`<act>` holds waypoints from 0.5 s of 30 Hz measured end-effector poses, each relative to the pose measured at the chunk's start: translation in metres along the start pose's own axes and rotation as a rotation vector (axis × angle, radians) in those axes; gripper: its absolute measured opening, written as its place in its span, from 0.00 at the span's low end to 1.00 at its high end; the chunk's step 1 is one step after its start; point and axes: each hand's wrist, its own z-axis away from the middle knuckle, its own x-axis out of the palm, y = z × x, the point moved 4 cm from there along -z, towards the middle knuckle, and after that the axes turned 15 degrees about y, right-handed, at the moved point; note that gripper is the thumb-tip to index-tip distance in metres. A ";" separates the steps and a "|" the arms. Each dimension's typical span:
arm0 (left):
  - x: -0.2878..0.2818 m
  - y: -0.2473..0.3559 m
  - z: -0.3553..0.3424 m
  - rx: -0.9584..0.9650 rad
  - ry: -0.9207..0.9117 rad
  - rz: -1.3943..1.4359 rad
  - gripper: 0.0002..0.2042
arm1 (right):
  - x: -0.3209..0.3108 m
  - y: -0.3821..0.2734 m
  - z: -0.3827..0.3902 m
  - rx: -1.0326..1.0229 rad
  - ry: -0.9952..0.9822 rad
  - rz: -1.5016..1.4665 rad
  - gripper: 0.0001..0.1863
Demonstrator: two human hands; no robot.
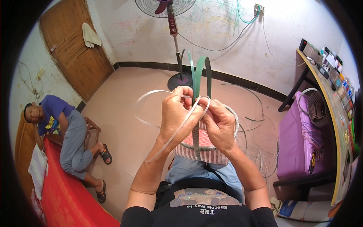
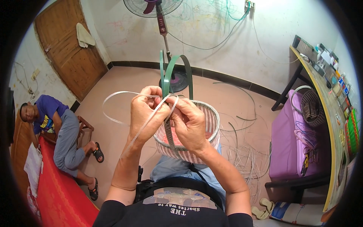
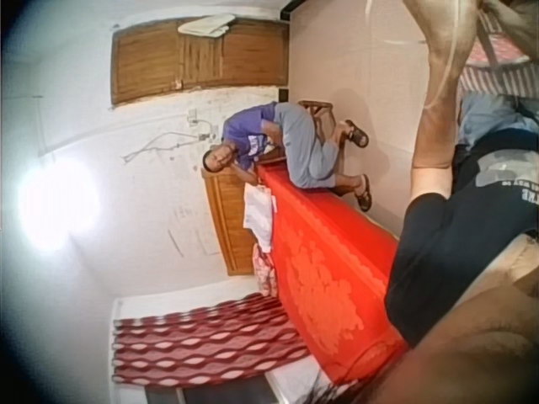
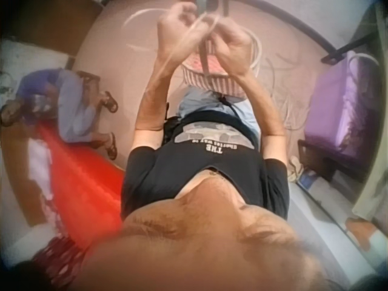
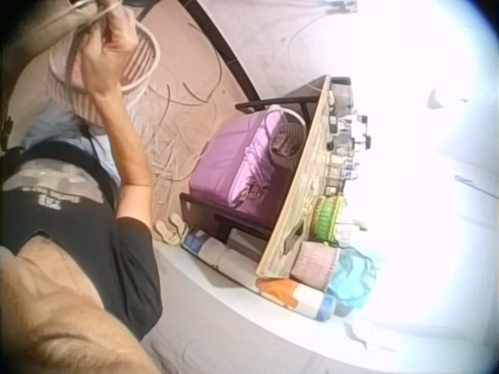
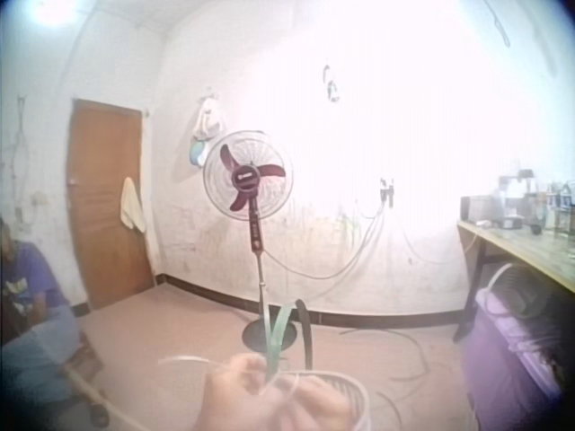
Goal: The person weaves a thin plastic strip around a green curved hoop attached to a woven basket, securing it by hand.
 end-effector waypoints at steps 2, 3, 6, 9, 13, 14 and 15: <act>0.002 -0.005 0.002 -0.142 -0.069 0.164 0.10 | 0.000 -0.002 -0.002 -0.052 0.071 0.041 0.15; 0.002 -0.004 0.003 -0.152 -0.106 0.237 0.10 | -0.001 -0.004 -0.003 -0.071 0.107 0.067 0.15; -0.001 0.000 0.013 -0.208 -0.254 0.447 0.09 | 0.003 -0.011 -0.009 -0.097 0.061 0.062 0.16; -0.008 0.005 0.021 -0.146 -0.260 0.508 0.10 | -0.001 -0.024 -0.015 -0.147 -0.062 0.195 0.15; -0.014 0.004 0.031 -0.099 -0.260 0.426 0.11 | -0.007 -0.036 -0.022 -0.166 -0.190 0.322 0.18; -0.012 0.002 0.033 -0.144 -0.287 0.436 0.14 | -0.008 -0.038 -0.023 -0.196 -0.209 0.355 0.18; -0.011 0.001 0.034 -0.117 -0.294 0.494 0.16 | -0.009 -0.039 -0.023 -0.226 -0.228 0.389 0.19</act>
